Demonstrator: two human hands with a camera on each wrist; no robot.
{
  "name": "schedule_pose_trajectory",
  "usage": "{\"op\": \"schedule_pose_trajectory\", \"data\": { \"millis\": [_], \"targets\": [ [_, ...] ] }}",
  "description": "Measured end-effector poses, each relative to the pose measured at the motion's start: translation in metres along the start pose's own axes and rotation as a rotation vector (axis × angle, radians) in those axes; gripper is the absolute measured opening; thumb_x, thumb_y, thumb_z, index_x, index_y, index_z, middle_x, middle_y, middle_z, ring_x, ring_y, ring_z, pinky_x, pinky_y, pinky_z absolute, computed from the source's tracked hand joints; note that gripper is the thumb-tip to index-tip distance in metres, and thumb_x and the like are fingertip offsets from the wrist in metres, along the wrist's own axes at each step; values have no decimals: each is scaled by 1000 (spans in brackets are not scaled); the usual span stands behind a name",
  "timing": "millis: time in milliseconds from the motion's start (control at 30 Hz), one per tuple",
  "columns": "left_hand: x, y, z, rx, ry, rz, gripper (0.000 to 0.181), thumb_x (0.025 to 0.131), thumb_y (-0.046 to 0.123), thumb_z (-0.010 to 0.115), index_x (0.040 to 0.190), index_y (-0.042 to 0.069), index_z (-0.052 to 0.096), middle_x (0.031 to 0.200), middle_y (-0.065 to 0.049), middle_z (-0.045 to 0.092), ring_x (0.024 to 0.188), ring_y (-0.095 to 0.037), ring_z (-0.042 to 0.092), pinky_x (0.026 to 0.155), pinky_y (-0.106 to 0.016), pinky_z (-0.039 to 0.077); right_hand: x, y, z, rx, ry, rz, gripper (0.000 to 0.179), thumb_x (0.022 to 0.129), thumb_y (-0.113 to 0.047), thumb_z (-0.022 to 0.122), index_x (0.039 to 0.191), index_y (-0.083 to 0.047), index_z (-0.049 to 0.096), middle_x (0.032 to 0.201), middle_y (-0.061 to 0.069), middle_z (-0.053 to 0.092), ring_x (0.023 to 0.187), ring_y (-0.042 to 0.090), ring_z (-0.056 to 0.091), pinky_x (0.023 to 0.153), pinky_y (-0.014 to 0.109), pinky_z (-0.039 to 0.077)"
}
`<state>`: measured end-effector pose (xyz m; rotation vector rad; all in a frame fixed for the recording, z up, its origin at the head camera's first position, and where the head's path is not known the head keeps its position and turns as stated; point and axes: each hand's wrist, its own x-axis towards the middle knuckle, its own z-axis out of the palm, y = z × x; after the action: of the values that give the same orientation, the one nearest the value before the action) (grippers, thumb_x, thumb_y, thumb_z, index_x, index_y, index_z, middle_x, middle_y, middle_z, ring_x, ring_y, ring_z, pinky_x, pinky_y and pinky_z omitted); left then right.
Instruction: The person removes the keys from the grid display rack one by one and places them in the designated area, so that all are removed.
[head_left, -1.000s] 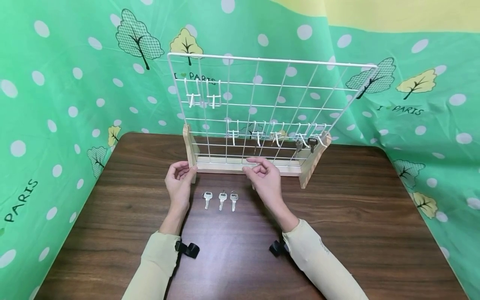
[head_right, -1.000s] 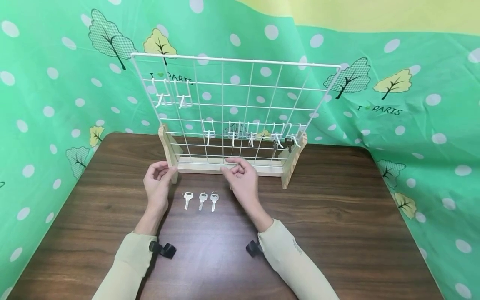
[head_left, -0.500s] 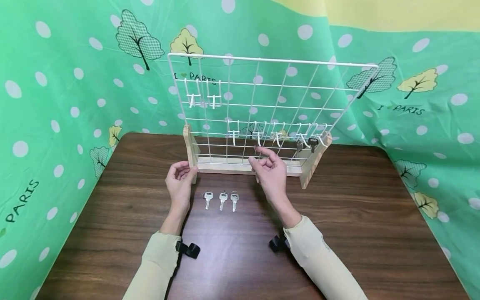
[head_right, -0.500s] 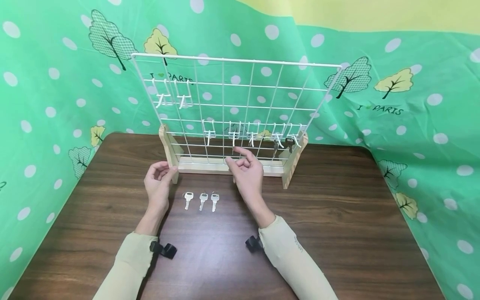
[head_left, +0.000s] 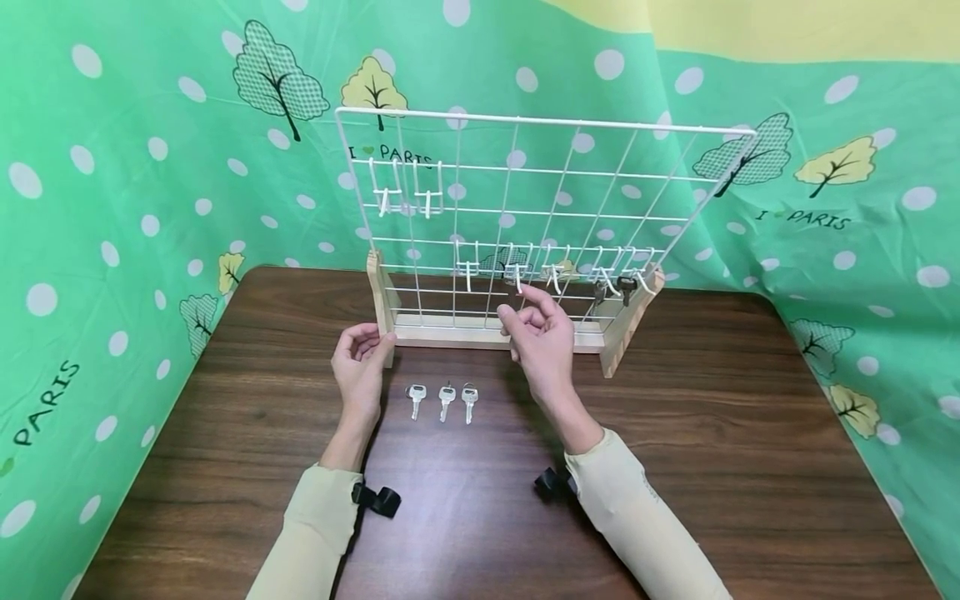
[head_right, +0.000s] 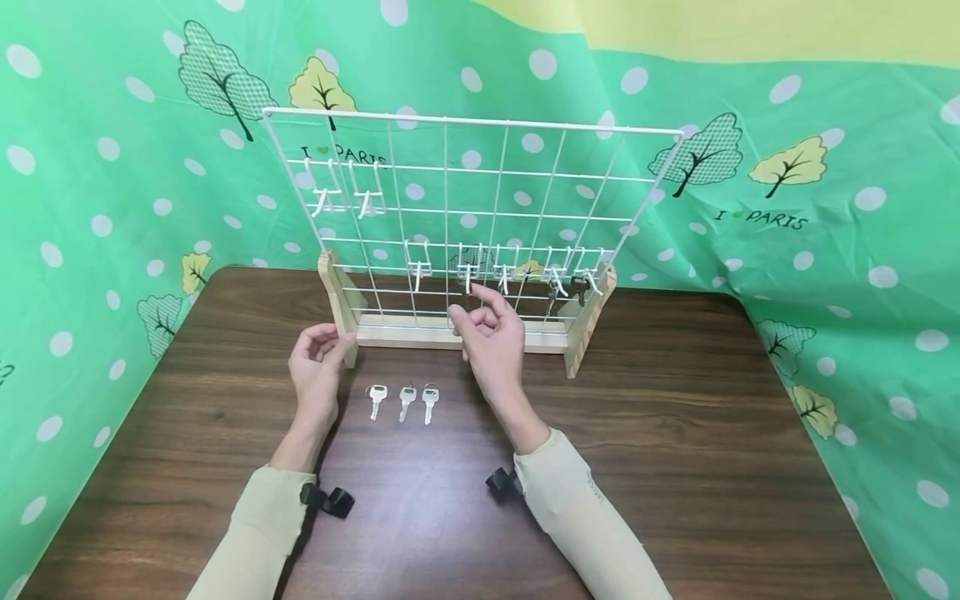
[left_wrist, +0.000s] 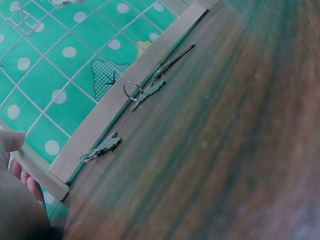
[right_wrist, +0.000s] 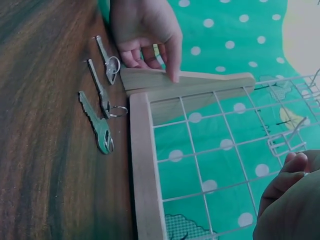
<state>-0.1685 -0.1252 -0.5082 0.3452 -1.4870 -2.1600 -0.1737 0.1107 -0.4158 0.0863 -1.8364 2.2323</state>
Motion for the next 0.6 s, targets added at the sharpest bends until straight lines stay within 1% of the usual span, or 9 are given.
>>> {"op": "schedule_pose_trajectory", "data": {
  "millis": [200,367,467,600],
  "targets": [
    [0,0,0,-8,-5,6,28,87,-18,79,103,4,71,96,1,69,90,-10,67,82,-17,55,0,-6,1,10,18,17,22,100,9,72,120,3,69,66,-5,66,45,4,49,42,15,40],
    [-1,1,0,-5,1,2,26,87,-18,78,104,1,71,97,1,69,90,-10,67,82,-17,55,-1,-8,0,11,10,4,13,102,7,70,115,6,68,65,-5,65,44,4,48,42,15,38],
    [-1,0,0,-2,2,-3,26,87,-18,78,104,1,70,97,1,69,90,-10,66,82,-17,55,-2,-10,-1,16,7,-1,8,102,6,70,108,1,70,65,-4,65,45,4,47,42,15,37],
    [0,0,0,2,2,-8,26,88,-18,78,105,-1,70,97,1,69,91,-10,66,82,-17,55,-3,-13,-1,25,13,-8,15,102,5,70,102,-9,74,65,-2,65,46,4,47,42,15,35]
  ]
}}
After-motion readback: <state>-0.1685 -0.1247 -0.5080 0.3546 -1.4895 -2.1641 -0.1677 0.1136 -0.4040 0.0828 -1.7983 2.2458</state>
